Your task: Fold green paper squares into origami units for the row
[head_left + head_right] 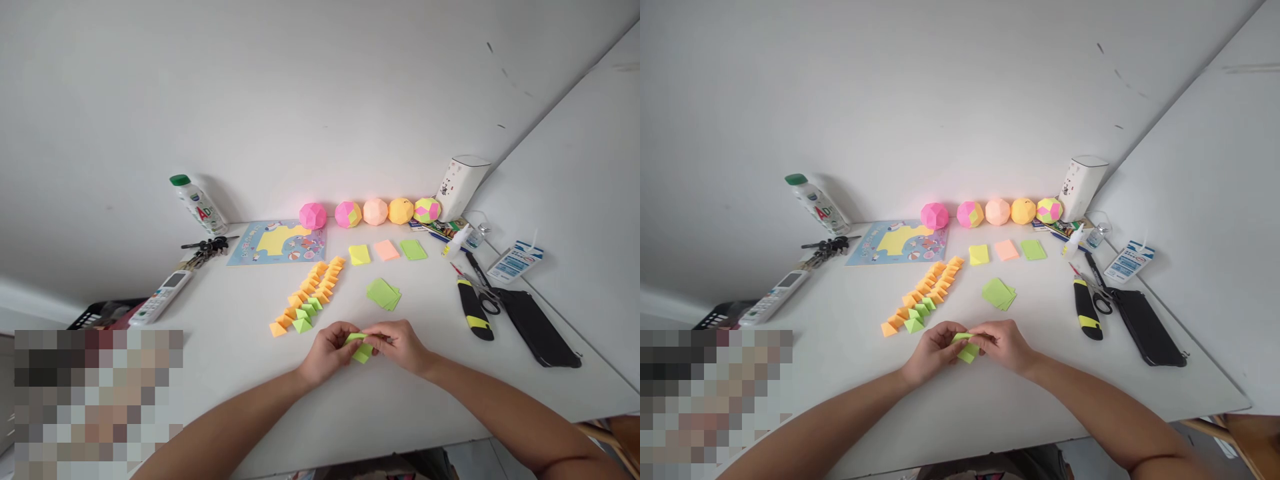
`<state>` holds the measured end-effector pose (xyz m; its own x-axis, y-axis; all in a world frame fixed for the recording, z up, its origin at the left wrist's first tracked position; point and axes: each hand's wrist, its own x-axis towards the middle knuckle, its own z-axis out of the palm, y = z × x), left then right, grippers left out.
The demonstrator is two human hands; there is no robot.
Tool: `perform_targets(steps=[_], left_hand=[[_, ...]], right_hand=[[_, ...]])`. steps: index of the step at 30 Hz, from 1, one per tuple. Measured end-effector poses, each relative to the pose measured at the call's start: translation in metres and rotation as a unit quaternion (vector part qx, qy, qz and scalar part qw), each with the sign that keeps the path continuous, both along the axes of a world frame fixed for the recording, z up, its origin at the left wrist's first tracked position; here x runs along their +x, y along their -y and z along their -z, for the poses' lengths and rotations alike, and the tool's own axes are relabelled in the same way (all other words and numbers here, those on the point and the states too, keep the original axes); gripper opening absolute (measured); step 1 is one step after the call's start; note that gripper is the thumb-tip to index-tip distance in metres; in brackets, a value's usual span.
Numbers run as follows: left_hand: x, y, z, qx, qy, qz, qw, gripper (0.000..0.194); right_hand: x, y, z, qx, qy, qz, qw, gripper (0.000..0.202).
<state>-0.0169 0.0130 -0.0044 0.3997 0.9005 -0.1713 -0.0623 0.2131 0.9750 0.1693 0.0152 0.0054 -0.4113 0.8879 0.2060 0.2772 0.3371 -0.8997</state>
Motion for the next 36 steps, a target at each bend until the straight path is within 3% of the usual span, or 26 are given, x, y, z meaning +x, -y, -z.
perform_targets(steps=[23, 36], left_hand=[[-0.0029, -0.0034, 0.0015, -0.012, 0.027, 0.021, 0.999, 0.03], [-0.0044, -0.003, 0.0001, -0.001, 0.006, 0.029, 1.0, 0.033]], right_hand=[[0.0026, -0.0013, -0.0042, -0.118, -0.021, -0.014, 0.993, 0.026], [0.003, -0.0012, -0.0062, -0.136, -0.03, -0.025, 0.99, 0.028]])
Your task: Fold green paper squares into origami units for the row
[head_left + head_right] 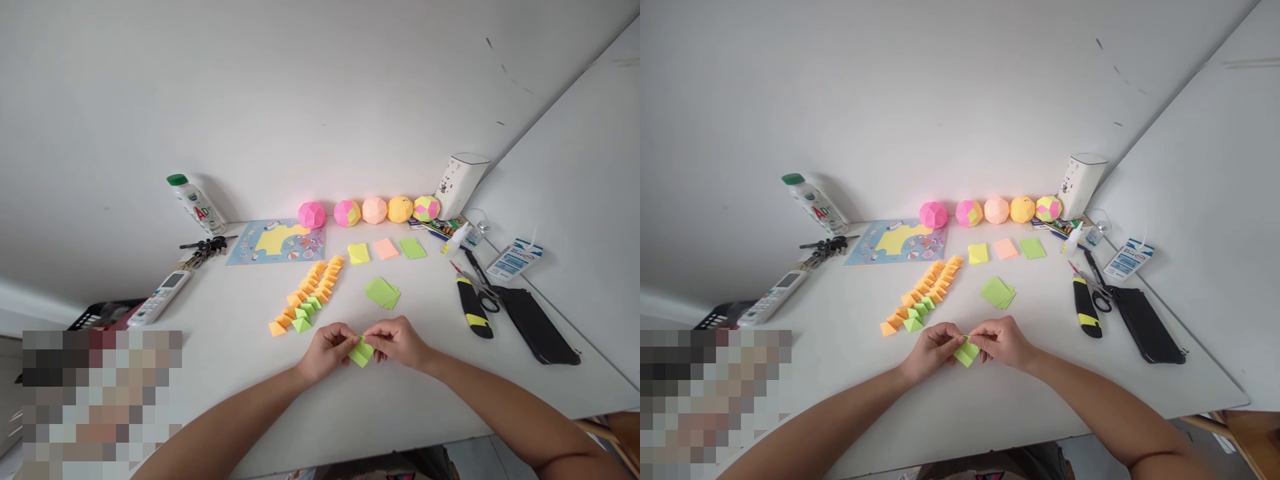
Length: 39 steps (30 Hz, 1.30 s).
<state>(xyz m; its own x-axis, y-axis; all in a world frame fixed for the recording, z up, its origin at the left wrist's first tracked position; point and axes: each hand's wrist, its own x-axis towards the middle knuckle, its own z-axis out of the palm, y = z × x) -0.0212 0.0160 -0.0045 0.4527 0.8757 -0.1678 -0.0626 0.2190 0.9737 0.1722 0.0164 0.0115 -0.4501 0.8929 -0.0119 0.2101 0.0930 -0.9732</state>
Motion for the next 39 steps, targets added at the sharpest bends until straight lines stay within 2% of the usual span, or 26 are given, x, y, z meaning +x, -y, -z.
perform_targets(steps=[9, 13, 15, 20, 30, 39], left_hand=[[-0.0024, 0.0021, -0.0028, 0.021, -0.029, 0.003, 0.999, 0.038], [0.0002, 0.0027, -0.0061, 0.034, -0.021, 0.026, 0.999, 0.035], [0.0017, 0.0031, -0.0059, 0.043, -0.022, 0.029, 0.998, 0.033], [0.0018, 0.0036, -0.0007, 0.077, -0.032, -0.007, 0.996, 0.033], [0.0045, 0.0056, -0.005, 0.049, -0.062, 0.019, 0.997, 0.033], [0.0021, 0.0049, -0.0037, 0.034, -0.023, 0.011, 0.999, 0.032]], right_hand=[[-0.0015, -0.0012, -0.0037, -0.07, -0.03, 0.006, 0.997, 0.03], [-0.0037, -0.0002, -0.0027, -0.087, -0.035, 0.005, 0.996, 0.03], [-0.0047, 0.0005, -0.002, -0.086, -0.032, -0.003, 0.996, 0.029], [-0.0041, 0.0003, -0.0031, -0.08, -0.032, 0.006, 0.996, 0.027], [-0.0095, 0.0066, -0.0013, -0.037, -0.009, 0.01, 0.999, 0.02], [-0.0035, 0.0027, -0.0069, -0.019, -0.02, 0.019, 0.999, 0.015]])
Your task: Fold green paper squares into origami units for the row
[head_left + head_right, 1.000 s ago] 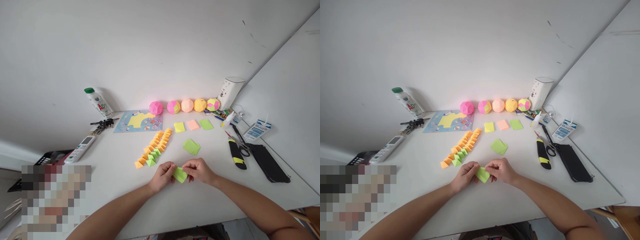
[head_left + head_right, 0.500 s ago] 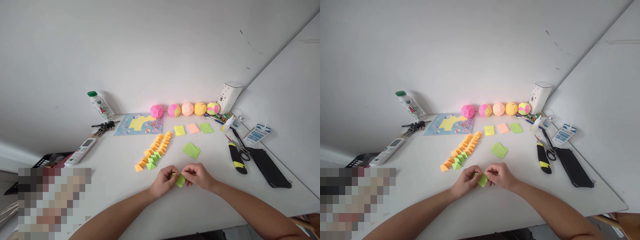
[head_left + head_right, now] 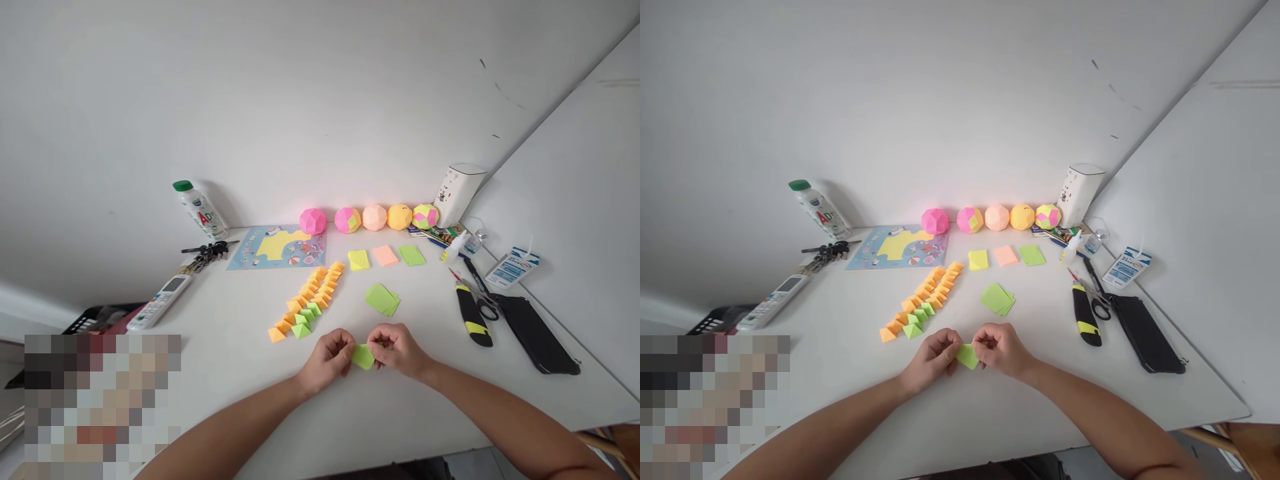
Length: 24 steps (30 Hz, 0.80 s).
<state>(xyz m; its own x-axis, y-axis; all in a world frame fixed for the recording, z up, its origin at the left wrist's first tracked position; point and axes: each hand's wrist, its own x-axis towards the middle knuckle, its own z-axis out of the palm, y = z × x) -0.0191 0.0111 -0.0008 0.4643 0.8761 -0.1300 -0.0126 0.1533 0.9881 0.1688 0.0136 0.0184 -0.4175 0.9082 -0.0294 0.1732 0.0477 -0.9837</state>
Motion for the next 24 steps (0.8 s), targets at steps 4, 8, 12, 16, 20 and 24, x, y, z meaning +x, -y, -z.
perform_targets(steps=[4, 8, 12, 16, 20, 24], left_hand=[[0.001, 0.0, -0.002, 0.044, -0.021, 0.028, 0.998, 0.03], [0.001, 0.001, -0.002, 0.068, -0.037, 0.029, 0.997, 0.03], [0.0, 0.001, 0.002, 0.054, -0.034, -0.008, 0.998, 0.031], [-0.002, -0.002, 0.007, 0.031, 0.005, -0.041, 0.999, 0.031], [-0.003, -0.004, 0.008, 0.003, 0.039, -0.056, 0.998, 0.031], [-0.002, -0.004, 0.006, 0.006, 0.032, -0.034, 0.999, 0.031]], right_hand=[[-0.004, 0.002, 0.003, 0.011, 0.005, -0.011, 1.0, 0.01], [-0.007, 0.003, 0.005, 0.019, 0.012, -0.012, 1.0, 0.007], [0.0, -0.001, 0.001, 0.036, 0.029, -0.004, 0.999, 0.006], [0.01, -0.01, -0.006, 0.029, 0.025, 0.022, 0.999, 0.008], [0.011, -0.011, -0.009, 0.026, -0.014, 0.04, 0.999, 0.009], [0.004, -0.006, -0.003, 0.009, -0.025, -0.008, 1.0, 0.012]])
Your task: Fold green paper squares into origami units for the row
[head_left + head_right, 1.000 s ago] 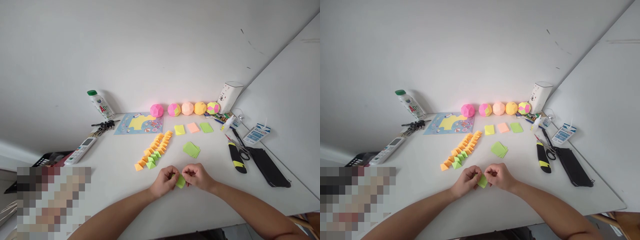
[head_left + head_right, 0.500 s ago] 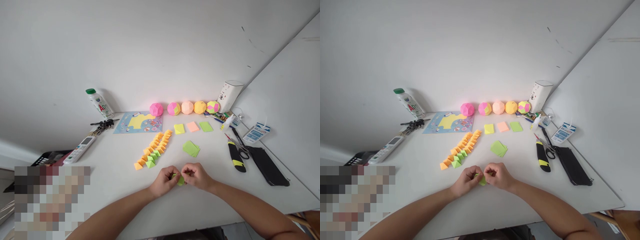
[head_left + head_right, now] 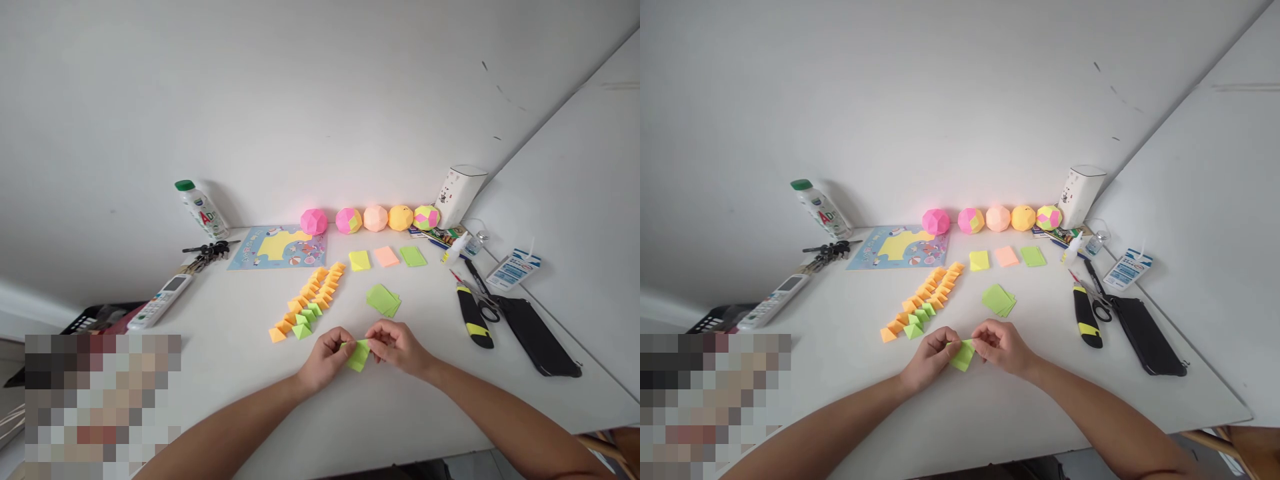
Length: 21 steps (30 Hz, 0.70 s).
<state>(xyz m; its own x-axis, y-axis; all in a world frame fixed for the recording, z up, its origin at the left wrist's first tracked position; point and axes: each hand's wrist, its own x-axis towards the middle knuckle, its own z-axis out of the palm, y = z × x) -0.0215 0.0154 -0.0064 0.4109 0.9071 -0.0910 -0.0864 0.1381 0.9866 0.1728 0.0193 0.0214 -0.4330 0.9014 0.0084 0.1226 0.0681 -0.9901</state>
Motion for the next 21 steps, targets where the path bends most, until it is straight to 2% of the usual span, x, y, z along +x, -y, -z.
perform_targets(steps=[4, 8, 15, 21], left_hand=[[0.001, 0.001, -0.006, 0.012, -0.035, 0.023, 0.999, 0.031], [0.001, 0.002, -0.007, 0.022, -0.064, 0.04, 0.997, 0.031], [0.0, 0.0, 0.003, -0.021, 0.007, -0.013, 1.0, 0.033], [0.001, 0.001, -0.001, -0.059, 0.026, -0.026, 0.998, 0.036]], right_hand=[[-0.004, 0.005, 0.007, -0.006, 0.023, -0.021, 0.999, 0.019], [-0.003, 0.005, 0.006, -0.005, 0.031, -0.032, 0.999, 0.019], [0.002, 0.002, -0.001, -0.018, 0.03, 0.0, 0.999, 0.017], [0.005, 0.0, -0.002, -0.04, 0.018, 0.017, 0.999, 0.017]])
